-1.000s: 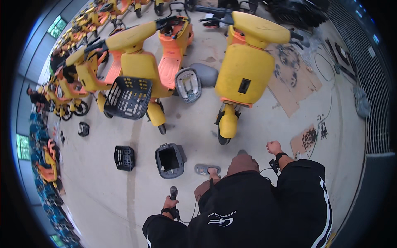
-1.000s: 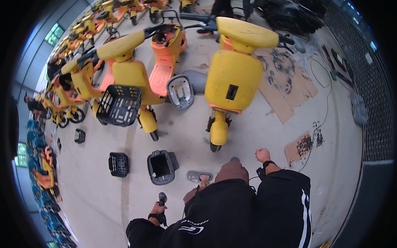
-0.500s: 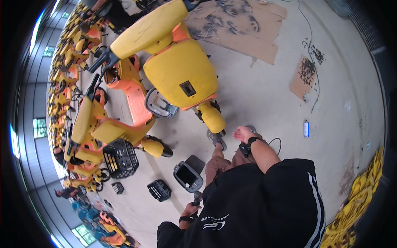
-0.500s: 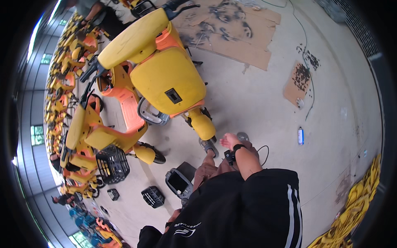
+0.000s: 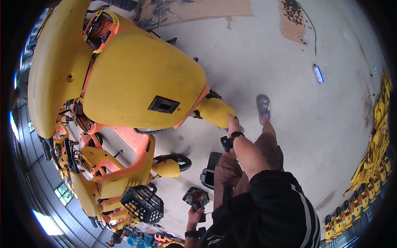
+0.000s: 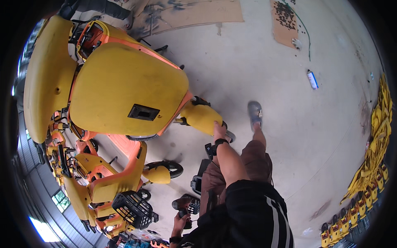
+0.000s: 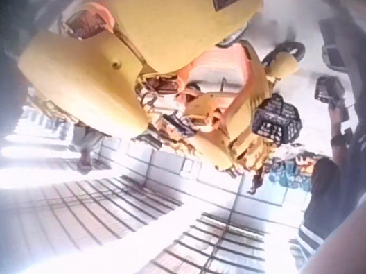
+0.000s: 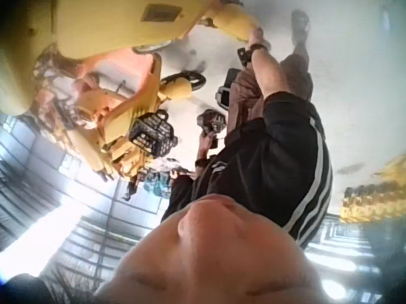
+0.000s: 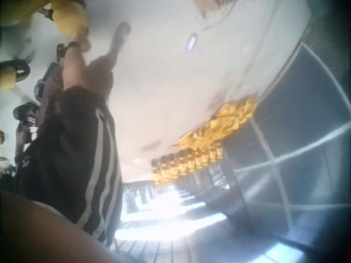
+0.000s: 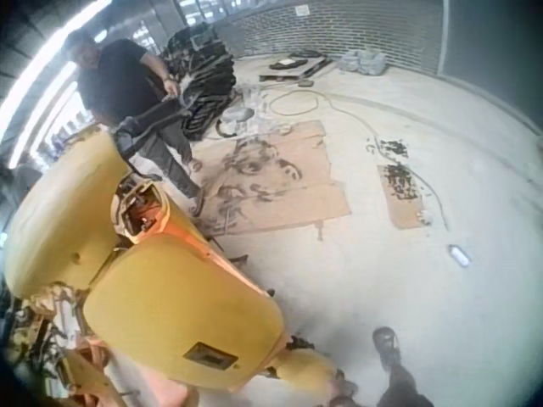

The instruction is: The person removes a fender and a plastic basket from a yellow scooter using a drill and then uses the drill to secure the front fender of the same scooter.

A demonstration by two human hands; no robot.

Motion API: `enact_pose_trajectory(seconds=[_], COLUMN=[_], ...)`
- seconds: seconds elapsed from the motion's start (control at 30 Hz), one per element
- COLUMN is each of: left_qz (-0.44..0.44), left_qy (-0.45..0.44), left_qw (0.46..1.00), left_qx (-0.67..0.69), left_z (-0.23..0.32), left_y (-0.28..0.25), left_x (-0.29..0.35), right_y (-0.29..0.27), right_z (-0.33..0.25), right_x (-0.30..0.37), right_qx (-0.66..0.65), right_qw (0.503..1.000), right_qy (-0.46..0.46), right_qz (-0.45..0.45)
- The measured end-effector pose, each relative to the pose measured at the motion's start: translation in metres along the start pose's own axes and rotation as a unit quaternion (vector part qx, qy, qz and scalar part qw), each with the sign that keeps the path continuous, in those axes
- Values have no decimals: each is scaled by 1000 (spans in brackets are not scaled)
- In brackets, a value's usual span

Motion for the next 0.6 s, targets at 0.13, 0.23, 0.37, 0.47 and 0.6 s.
enact_pose_trajectory(seconds=[0.13, 0.23, 0.37, 0.47, 0.6], left_qz=[-5, -47, -62, -87, -53], left_qy=[-27, -45, -51, -86, -71], left_qw=[999, 997, 990, 972, 984], left_qx=[25, -33, -112, -200, -154], left_z=[-2, -5, -22, -15, -18], left_y=[-20, -16, -13, 1, -1], left_x=[8, 6, -1, 5, 38], right_y=[25, 44, 38, 15, 42], right_z=[-13, -34, -22, -15, -27], right_x=[36, 65, 71, 54, 83], right_qx=[-132, -250, -212, -127, -143], right_qw=[985, 936, 927, 975, 966], right_qy=[36, 31, 23, -42, -43], right_qz=[-101, -244, -307, -179, -212])
Point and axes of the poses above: each hand's wrist, its own x-axis away from the middle knuckle, its own y-axis out of the palm, z = x × y, the point moved 10 cm from there along -x, towards the middle knuckle, and after that the axes turned 13 degrees about -z, right-handed, at the moved point
